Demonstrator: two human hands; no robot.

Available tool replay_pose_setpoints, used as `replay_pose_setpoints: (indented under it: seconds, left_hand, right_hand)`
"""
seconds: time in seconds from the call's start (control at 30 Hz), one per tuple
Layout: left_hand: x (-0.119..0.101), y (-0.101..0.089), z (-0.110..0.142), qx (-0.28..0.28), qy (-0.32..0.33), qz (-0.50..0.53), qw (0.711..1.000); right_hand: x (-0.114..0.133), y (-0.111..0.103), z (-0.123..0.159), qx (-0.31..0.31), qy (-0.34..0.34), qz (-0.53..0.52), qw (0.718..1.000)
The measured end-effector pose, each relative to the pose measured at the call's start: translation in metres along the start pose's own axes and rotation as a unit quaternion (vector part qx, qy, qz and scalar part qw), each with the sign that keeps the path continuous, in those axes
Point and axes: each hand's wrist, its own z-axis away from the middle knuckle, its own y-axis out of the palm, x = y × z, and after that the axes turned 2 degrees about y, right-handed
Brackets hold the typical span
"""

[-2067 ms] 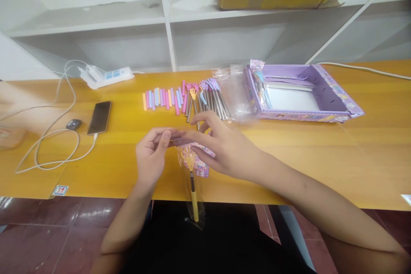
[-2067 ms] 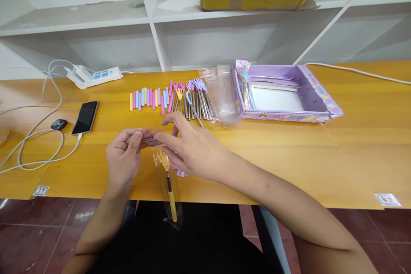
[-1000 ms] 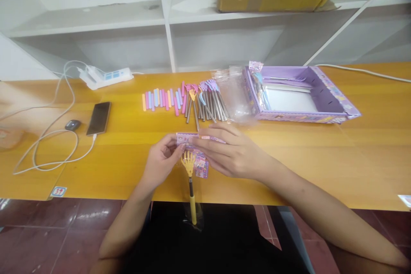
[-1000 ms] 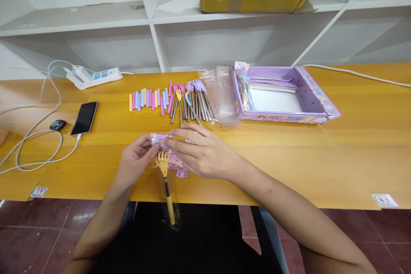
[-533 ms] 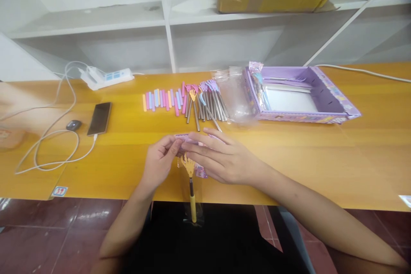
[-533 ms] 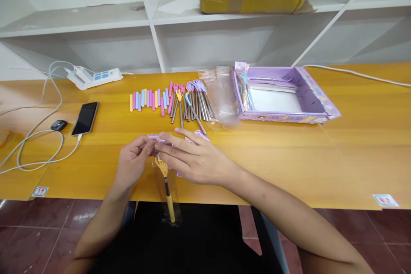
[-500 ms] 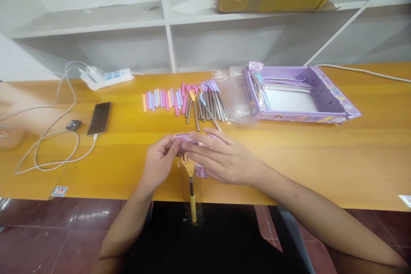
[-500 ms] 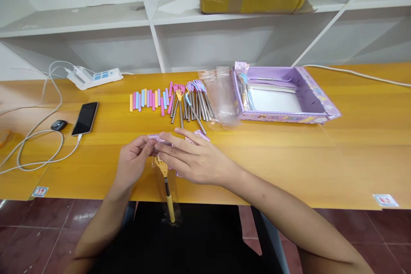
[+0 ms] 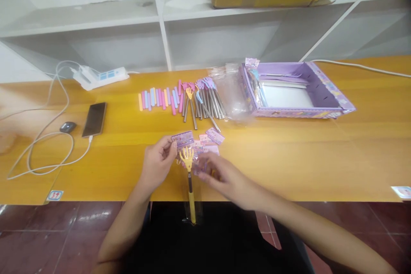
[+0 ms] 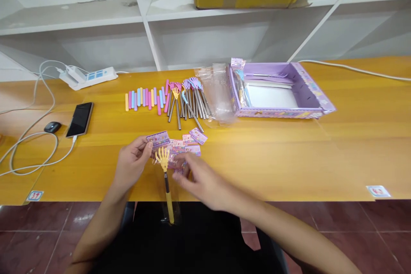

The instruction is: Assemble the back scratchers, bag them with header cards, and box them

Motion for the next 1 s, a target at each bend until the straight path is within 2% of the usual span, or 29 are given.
replay_pose_setpoints:
  seconds: [0.07,0.13,0.27,0.43,0.6,0.8,1.0]
  left_hand:
    - [0.000,0.000,0.002,0.002,0.001,0.023,1.000]
    - [-0.002,0.000,0.003,0.002,0.002,0.036,0.999]
    - [-0.008,0.001,0.008,0.014,0.004,0.052,0.999]
    - [-0.007,0.004,0.018,0.097,-0.051,0.118,0.987]
    - [0.003,0.005,0.023,0.100,-0.088,0.114,0.984]
    - [0.013,0.004,0.021,0.125,-0.087,0.109,0.982]
    - [0.015,0.004,0.021,0.122,-0.089,0.110,0.982]
  right_hand:
    - [0.003,0.014,0.012,0.091,0.066,-0.055,0.992]
    - [0.004,0.023,0.020,0.119,0.102,-0.080,0.984]
    - [-0.004,0.035,0.028,0.102,0.096,-0.086,0.986]
    - [-0.015,0.045,0.030,0.100,0.101,-0.081,0.986]
    - [-0.016,0.048,0.030,0.092,0.083,-0.050,0.991]
    - [-0.016,0.047,0.028,0.103,0.103,-0.069,0.987]
    - [-0.016,0.049,0.026,0.091,0.100,-0.083,0.987]
